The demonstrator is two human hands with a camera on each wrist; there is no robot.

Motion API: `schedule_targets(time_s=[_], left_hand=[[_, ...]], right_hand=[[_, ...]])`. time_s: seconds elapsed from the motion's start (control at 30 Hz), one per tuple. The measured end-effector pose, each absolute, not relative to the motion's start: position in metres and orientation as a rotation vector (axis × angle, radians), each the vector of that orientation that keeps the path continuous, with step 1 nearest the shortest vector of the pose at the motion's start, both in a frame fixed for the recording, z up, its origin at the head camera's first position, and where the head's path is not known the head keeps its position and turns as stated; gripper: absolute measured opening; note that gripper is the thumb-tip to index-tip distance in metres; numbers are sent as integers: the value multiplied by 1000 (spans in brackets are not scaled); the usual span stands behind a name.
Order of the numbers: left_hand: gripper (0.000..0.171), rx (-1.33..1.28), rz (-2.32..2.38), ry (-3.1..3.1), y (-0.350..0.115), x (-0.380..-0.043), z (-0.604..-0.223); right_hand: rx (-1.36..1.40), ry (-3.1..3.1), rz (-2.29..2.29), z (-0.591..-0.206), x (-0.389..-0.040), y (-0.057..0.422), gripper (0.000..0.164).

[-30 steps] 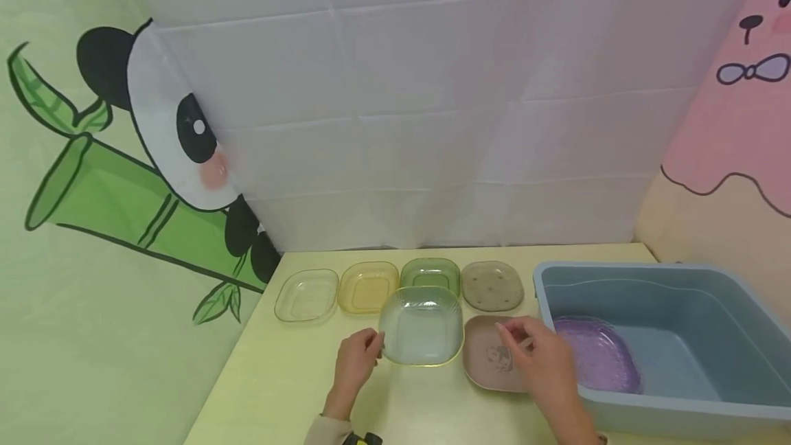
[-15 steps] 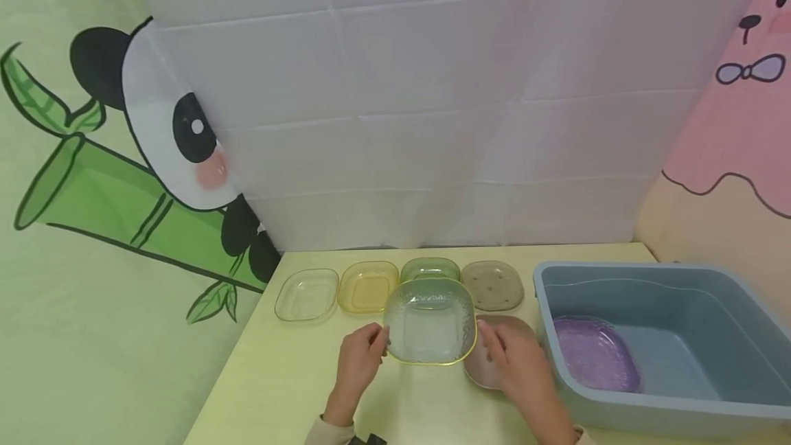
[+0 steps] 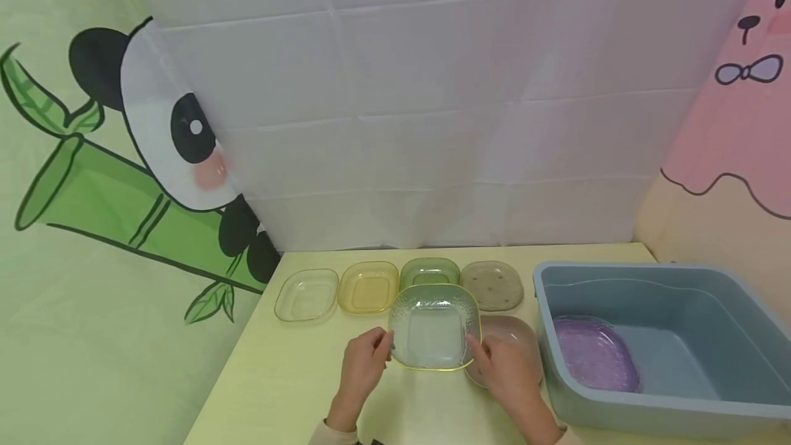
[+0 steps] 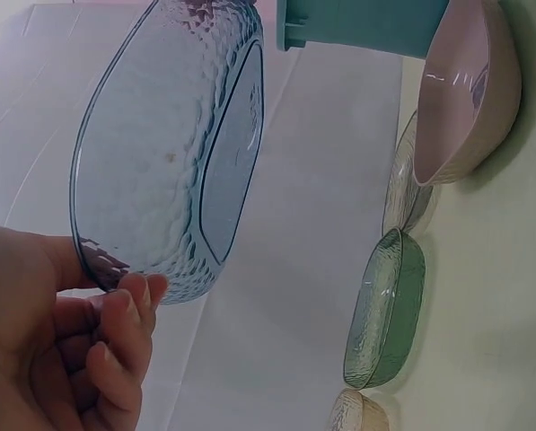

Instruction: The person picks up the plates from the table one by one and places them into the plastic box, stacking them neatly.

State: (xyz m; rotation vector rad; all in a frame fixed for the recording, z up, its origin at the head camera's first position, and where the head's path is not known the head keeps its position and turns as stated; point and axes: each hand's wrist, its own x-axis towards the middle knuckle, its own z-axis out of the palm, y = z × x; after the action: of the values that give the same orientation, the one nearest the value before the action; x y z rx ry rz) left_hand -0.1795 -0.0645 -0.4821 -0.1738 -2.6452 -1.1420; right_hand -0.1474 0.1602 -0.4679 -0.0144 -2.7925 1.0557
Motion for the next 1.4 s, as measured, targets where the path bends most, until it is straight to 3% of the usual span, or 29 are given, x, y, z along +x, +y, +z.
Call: schedule_targets(time_s=[0.4,0.87,1.4], left_hand=[[35,-285,-1217,-2630,-80,-171,-482],[39,-363,-1300,-2590,-81,-165,-474],[28,-351,-1170,-2681,-92,-162,-487]], right_hand=[[-108,-2757,1015,-461,-132,148,34],[-69,-2696,961,-446,-129,164,32],[-157,-2724,896,-415,-122,194,40]])
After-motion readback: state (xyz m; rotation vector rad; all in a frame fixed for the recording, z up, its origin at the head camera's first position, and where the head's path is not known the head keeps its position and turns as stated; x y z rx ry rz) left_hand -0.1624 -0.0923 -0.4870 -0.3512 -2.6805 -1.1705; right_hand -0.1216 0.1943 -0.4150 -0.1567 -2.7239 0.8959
